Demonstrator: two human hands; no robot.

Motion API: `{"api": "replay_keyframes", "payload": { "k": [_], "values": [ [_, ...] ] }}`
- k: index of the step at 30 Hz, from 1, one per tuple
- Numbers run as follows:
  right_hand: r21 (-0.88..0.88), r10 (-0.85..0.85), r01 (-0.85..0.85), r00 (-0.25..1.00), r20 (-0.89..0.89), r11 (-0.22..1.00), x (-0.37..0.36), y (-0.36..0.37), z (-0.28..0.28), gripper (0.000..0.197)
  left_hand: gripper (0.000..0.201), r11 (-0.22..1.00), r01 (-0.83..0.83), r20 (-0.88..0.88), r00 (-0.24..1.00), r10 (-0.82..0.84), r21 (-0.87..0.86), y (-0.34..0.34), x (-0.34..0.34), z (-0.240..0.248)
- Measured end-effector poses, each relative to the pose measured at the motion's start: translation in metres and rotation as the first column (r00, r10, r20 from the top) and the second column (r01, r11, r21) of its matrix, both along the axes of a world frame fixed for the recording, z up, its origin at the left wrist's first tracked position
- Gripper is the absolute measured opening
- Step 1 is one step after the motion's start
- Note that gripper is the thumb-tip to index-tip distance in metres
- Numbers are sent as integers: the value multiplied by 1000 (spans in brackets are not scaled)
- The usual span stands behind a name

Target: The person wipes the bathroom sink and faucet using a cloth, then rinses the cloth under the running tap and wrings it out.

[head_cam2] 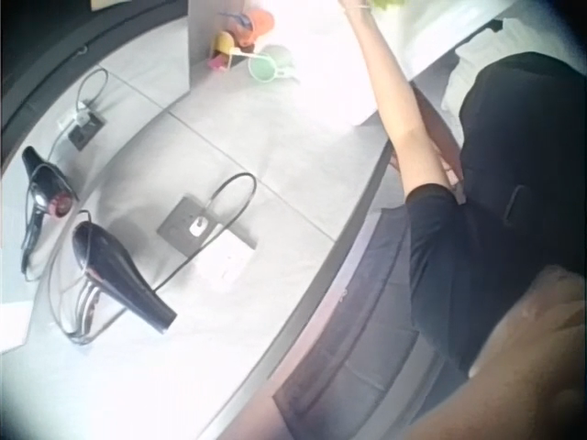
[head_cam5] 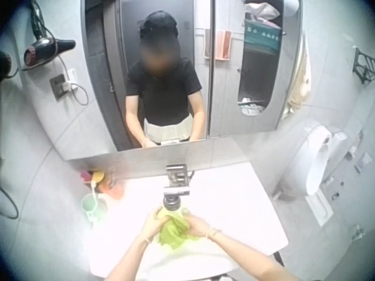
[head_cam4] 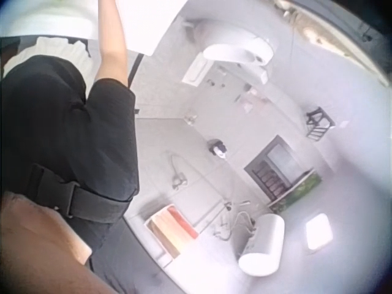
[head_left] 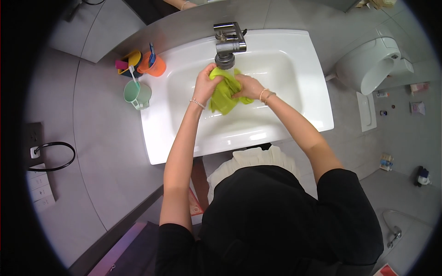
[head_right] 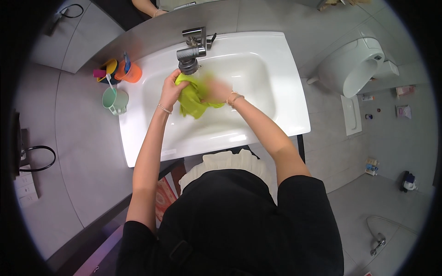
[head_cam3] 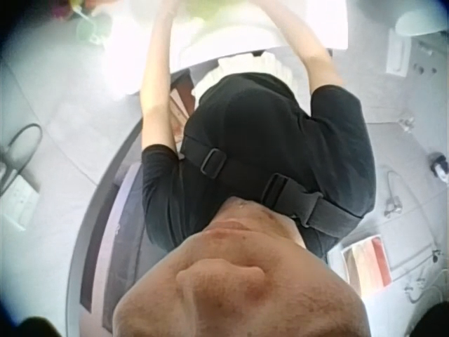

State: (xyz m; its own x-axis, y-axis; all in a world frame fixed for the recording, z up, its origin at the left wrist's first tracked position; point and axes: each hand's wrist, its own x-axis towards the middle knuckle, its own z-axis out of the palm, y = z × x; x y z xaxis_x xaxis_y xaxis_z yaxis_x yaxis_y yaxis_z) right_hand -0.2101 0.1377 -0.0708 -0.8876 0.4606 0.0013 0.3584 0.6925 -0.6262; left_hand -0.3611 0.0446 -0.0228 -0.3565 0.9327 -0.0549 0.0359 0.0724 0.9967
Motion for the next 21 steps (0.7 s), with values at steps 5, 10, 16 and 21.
{"api": "replay_keyframes", "payload": {
  "k": [5, 10, 16, 21],
  "values": [
    [-65, -133, 121, 964, -230, 990, 5, 9, -58, 40, 15, 1000, 4, -120, 993, -7, -23, -8, -3, 7],
    [-862, -464, 21, 850, -251, 506, 2, 24, -70, 37, 17, 992, -119, -597, 799, 71, -41, -35, -53, -37],
    [-452, -333, 189, 905, -265, 872, -30, -13, -26, 22, 90, 742, 64, 668, 490, 559, -667, -36, 2, -83],
    [-372, -313, 145, 838, -447, 917, -57, -96, -23, 24, 66, 986, 168, 972, 234, -19, -21, -27, 0, -152]
  ]
}}
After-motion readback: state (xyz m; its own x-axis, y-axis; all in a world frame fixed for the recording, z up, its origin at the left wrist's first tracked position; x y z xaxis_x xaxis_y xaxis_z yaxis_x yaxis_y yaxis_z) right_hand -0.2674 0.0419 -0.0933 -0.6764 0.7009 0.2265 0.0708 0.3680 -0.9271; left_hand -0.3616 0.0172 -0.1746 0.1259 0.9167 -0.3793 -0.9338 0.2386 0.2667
